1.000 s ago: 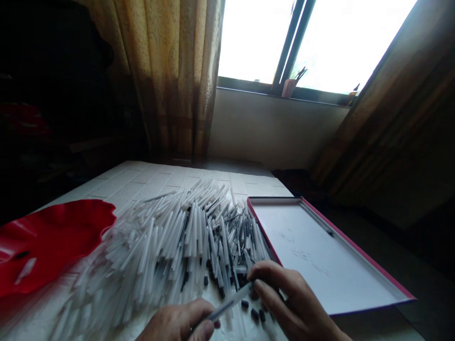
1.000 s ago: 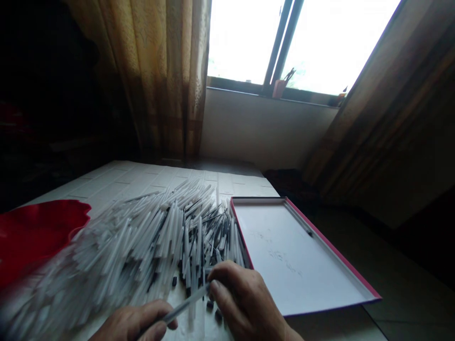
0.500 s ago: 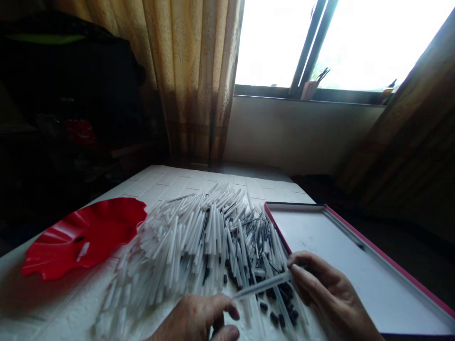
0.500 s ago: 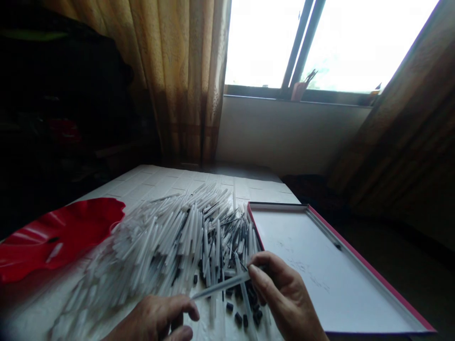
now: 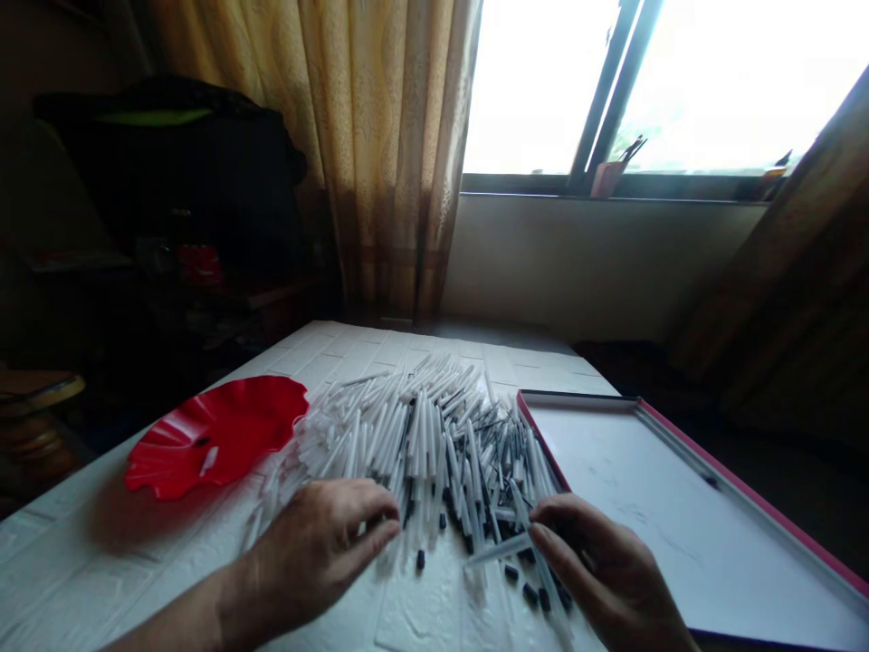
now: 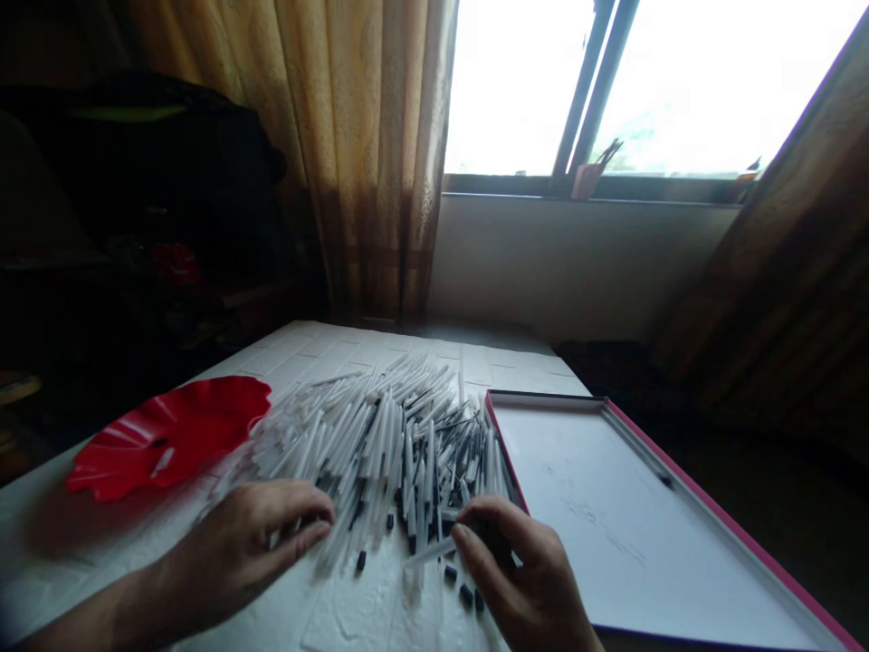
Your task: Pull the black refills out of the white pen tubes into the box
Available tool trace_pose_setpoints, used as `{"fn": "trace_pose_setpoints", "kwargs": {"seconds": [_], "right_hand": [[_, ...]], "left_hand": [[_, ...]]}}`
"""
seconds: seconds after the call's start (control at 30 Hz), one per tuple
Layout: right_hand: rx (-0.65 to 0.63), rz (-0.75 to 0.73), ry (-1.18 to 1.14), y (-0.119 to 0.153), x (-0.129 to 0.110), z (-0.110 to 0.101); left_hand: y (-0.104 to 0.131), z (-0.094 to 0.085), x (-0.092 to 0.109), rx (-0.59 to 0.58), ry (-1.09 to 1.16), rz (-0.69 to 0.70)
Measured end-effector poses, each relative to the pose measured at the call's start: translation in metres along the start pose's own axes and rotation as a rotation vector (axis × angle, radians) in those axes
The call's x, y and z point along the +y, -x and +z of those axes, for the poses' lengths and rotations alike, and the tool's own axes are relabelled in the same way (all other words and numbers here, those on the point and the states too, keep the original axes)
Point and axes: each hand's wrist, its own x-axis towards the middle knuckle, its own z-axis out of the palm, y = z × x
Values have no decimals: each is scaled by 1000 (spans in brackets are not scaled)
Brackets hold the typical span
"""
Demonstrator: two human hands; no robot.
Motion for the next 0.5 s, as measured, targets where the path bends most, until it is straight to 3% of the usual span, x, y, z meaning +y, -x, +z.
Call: {"fn": "trace_pose_setpoints", "kwargs": {"seconds": [0.13,0.2,0.33,0.5], "right_hand": [[-4,-16,9,-1,0,-2],[-9,-20,11,-1,0,-1],[-42,-38,28,0,-1,0],[-94,-102,67,-3,2,-3]], "left_hand": [[28,-44,-38,-307,-25,-99],[45,-54,-52,-361,-21,-145],[63,-54,-61,-353,-35,-187],[65,-49,-62,-361,-69,-167]]}}
